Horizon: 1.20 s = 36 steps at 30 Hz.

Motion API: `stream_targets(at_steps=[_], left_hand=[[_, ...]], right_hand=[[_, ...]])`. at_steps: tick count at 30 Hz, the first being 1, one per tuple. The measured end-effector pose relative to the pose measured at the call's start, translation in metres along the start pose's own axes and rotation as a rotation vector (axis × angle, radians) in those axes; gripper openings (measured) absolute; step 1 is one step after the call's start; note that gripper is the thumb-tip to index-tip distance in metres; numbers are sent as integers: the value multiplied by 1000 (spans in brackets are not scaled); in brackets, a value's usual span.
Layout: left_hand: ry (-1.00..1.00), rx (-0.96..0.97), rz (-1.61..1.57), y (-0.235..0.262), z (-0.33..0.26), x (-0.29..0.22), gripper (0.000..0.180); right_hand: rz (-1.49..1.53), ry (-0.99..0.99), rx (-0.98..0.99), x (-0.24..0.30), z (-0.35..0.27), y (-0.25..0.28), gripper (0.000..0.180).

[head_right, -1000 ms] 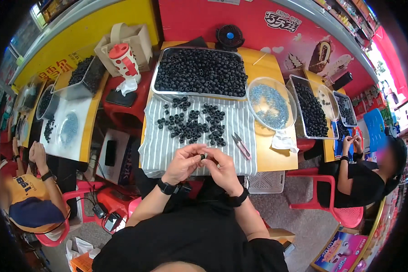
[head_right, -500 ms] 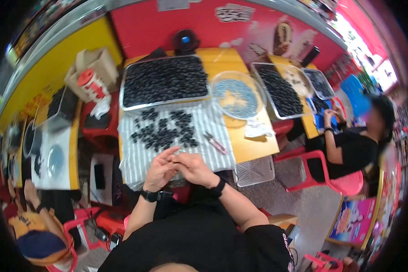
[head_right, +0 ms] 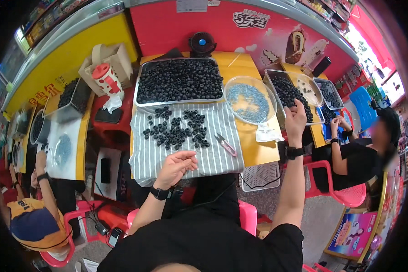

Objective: The recorder is sorting or assembling small black plastic components on a table in a workspace.

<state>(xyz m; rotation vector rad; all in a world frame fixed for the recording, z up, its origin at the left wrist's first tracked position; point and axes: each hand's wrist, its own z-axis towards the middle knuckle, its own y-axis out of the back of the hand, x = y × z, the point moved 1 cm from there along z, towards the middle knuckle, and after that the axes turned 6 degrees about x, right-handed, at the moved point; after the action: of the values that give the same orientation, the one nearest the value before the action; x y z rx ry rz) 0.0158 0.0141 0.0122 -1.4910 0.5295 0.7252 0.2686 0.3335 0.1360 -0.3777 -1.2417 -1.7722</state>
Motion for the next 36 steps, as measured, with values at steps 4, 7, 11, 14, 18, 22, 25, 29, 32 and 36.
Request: stream_targets(at_steps=[4,7,11,14,18,22,25,29,32,36], left_hand=[[0,-39,-20,4,-2,3,23],[-13,-32,-9,7,-1,6,14],[-30,-43,-39,7,-3,6,10],[-61,-58,-57,6,-3,6,9],[-133,-167,-53,3,-1,13,10],[-161,-311,54,-17,0,6,19],[-123,-227,131,-10,-1,7,25],[-139,-178,160,-6,-2,6,21],[-164,-199,190,-8,-1,9,19],[-240,-259,325,-19,-2,11,18]], right_hand=[[48,165,162,-2,-32,-41,17],[248,201,558,52,-100,-94,17],[37,387,749,122,-146,-124,18],[-104,508,715,132,-152,-139,17],[-176,549,701,131,-158,-143,15],[365,195,751,128,-177,-135,12],[702,-54,755,121,-199,-133,12],[897,-212,807,115,-209,-127,13],[995,-259,813,108,-210,-129,12],[1040,-290,772,108,-212,-130,13]])
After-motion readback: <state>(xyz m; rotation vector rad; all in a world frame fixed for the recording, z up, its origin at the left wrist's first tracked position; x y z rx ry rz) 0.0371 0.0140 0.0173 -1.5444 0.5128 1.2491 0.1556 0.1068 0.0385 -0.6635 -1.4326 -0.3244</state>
